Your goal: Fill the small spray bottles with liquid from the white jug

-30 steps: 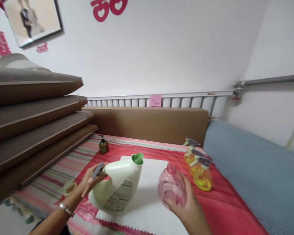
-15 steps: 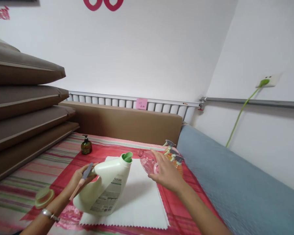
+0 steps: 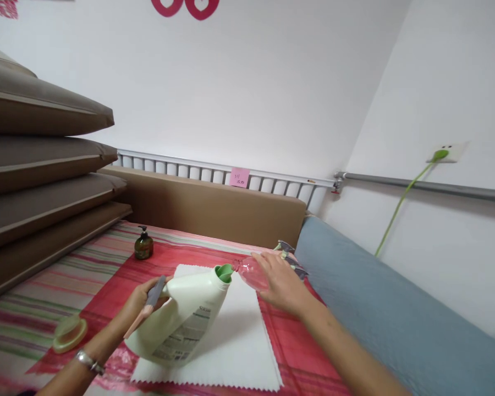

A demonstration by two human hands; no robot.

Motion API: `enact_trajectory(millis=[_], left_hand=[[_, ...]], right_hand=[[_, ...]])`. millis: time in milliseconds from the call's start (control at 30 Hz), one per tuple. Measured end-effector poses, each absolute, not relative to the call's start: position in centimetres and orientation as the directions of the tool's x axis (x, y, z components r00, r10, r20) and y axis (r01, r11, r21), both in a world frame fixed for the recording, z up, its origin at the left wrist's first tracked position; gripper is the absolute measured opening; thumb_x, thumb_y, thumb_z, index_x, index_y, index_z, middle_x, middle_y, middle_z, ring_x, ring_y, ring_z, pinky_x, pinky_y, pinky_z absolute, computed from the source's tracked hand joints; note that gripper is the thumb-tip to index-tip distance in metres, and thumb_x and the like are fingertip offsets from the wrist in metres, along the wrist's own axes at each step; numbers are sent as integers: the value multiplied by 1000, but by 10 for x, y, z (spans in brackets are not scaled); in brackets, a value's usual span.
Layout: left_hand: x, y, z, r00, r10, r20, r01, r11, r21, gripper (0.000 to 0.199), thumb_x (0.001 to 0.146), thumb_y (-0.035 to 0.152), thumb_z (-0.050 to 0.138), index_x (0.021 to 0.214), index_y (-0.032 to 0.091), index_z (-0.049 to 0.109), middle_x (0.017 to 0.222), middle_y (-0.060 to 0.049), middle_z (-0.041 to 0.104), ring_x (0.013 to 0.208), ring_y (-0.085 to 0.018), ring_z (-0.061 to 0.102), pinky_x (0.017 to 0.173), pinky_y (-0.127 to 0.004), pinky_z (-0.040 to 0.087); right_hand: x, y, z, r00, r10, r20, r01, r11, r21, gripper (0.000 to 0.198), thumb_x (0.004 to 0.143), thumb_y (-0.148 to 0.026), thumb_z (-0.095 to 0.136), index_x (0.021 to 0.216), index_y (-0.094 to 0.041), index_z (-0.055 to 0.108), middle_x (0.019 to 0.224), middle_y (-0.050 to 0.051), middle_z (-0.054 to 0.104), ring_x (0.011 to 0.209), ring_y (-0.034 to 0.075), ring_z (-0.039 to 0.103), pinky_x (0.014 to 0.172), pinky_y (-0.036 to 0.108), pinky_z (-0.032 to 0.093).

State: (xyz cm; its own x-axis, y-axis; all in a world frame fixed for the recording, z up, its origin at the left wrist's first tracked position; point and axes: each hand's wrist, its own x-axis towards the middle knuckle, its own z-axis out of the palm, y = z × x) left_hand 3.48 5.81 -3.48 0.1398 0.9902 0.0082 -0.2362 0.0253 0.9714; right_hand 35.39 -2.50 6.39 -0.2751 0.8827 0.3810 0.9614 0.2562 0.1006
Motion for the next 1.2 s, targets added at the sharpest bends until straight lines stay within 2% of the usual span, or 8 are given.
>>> enact_trajectory(millis=[167, 333, 500, 733, 933, 1200], left_hand=[[37, 63, -42, 183, 979, -86, -305, 139, 942, 33, 58, 21, 71, 91, 13, 70, 60, -1, 67, 53, -17, 62, 51, -25, 46], [38, 56, -34, 171, 983, -61, -334, 116, 935, 29, 59, 18, 69, 88, 14, 70, 64, -2, 70, 56, -17, 62, 55, -24, 47], [38, 58, -36, 218, 969, -113, -359, 187, 915, 29, 66, 32, 65, 89, 14, 70, 60, -2, 68, 53, -18, 62, 52, -26, 47], [38, 58, -35, 201, 976, -80, -345, 146, 927, 30, 65, 37, 66, 84, 14, 71, 55, -1, 66, 50, -17, 59, 48, -25, 43], [39, 54, -28, 205, 973, -104, -318, 167, 933, 29, 62, 35, 67, 81, 13, 71, 47, 3, 59, 45, -14, 53, 45, -22, 39], [42, 55, -31, 236, 961, -147, -365, 228, 903, 32, 63, 36, 66, 84, 12, 70, 47, 3, 58, 41, -11, 49, 42, -21, 33]], right_hand=[[354, -25, 69, -299, 877, 375, 953, 258, 157, 72, 62, -13, 56, 132, -18, 37, 126, 14, 50, 117, 29, 46, 98, 46, 39], [356, -24, 73, -322, 874, 364, 943, 262, 205, 74, 61, -11, 56, 133, -19, 36, 126, 14, 50, 114, 29, 47, 95, 47, 40], [358, -23, 74, -342, 871, 352, 933, 269, 238, 75, 62, -11, 56, 134, -20, 35, 125, 14, 49, 114, 30, 46, 94, 49, 39], [360, -23, 75, -370, 863, 344, 916, 276, 292, 74, 62, -9, 56, 133, -17, 37, 123, 15, 49, 114, 30, 45, 96, 46, 38], [360, -23, 79, -401, 851, 340, 893, 280, 353, 73, 62, -9, 59, 132, -14, 39, 122, 16, 50, 112, 30, 46, 96, 46, 38], [351, -26, 92, -432, 851, 299, 847, 269, 459, 74, 61, -3, 58, 132, -15, 40, 122, 17, 50, 112, 30, 45, 98, 47, 35]])
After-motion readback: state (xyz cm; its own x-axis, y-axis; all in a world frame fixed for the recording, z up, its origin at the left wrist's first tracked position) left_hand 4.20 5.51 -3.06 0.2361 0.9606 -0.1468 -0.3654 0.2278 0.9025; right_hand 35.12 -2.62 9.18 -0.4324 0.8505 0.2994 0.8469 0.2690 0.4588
